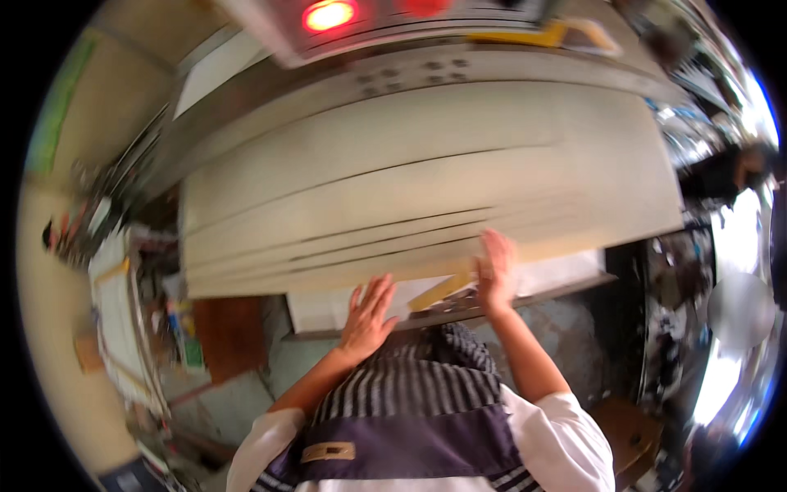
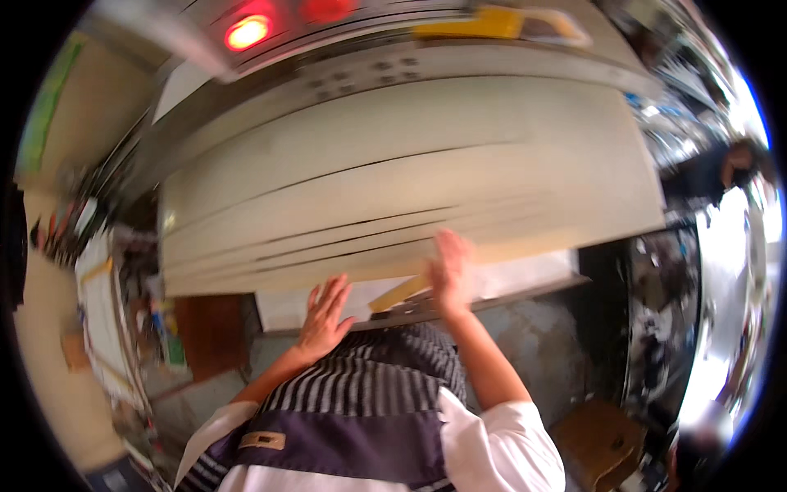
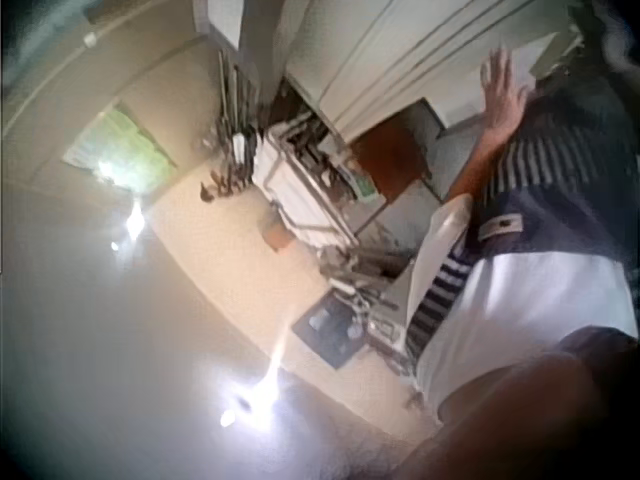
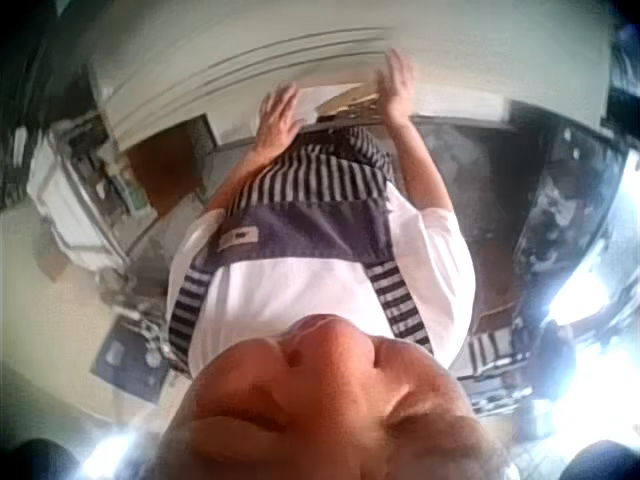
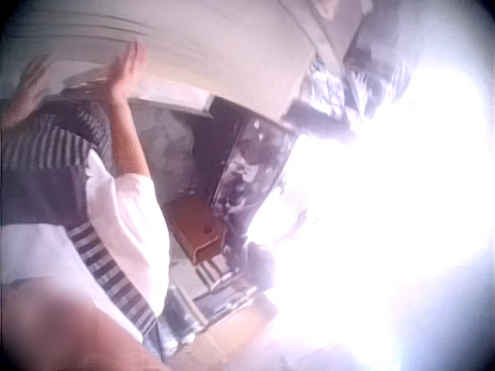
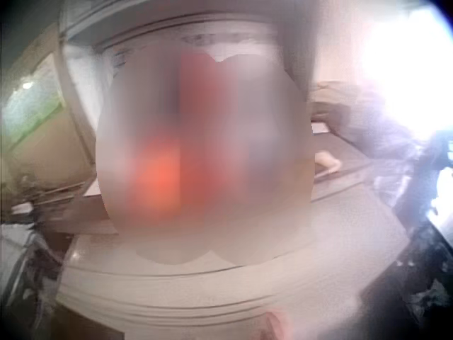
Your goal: The person repeatedly picks up long thin strips from a table, carries them to a machine, feeds them through the machine, and returns to the table to repeat the process. The person also handles small rectangular pieces on the table between cycles.
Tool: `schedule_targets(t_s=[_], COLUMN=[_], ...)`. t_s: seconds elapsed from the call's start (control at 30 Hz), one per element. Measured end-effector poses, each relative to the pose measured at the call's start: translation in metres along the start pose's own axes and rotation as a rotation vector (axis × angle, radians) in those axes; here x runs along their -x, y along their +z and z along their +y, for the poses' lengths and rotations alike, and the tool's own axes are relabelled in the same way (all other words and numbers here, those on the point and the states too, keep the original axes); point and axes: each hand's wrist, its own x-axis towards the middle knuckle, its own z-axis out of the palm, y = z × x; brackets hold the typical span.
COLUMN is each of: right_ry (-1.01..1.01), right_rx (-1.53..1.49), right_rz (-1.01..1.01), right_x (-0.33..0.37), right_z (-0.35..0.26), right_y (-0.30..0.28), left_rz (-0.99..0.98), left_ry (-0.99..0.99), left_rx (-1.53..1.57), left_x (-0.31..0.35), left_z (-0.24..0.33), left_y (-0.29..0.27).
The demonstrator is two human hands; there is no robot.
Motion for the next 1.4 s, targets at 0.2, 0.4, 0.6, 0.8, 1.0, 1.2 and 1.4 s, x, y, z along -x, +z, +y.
schedule_targets(t_s=[0.2,0.4,0.6,0.8,1.0,1.2,1.4], right_ry=[0.001,-0.023,0.039,0.131,0.078,0.115,0.115], right_rx=[0.248,0.288,0.285,0.409,0.532,0.598,0.645], right_rz=[-0.055,-0.078,-0.091,0.032,-0.013,-0.232,-0.368], right_x=[0.052,0.048,0.04,0.01,-0.025,-0.026,-0.032], right_z=[0.028,0.026,0.031,0.069,0.109,0.123,0.118], right_y=[-0.04,-0.045,-0.049,-0.072,-0.084,-0.093,-0.107], left_rz=[0.147,0.256,0.159,0.123,0.09,0.085,0.09], left_ry=[-0.292,-0.477,-0.484,-0.479,-0.496,-0.479,-0.461], left_rx=[-0.152,-0.348,-0.451,-0.472,-0.491,-0.472,-0.445], left_x=[0.054,0.046,0.056,0.052,0.051,0.052,0.058], left_z=[-0.045,-0.092,-0.119,-0.123,-0.12,-0.117,-0.111], left_y=[-0.011,-0.025,-0.014,-0.012,-0.016,-0.02,-0.022])
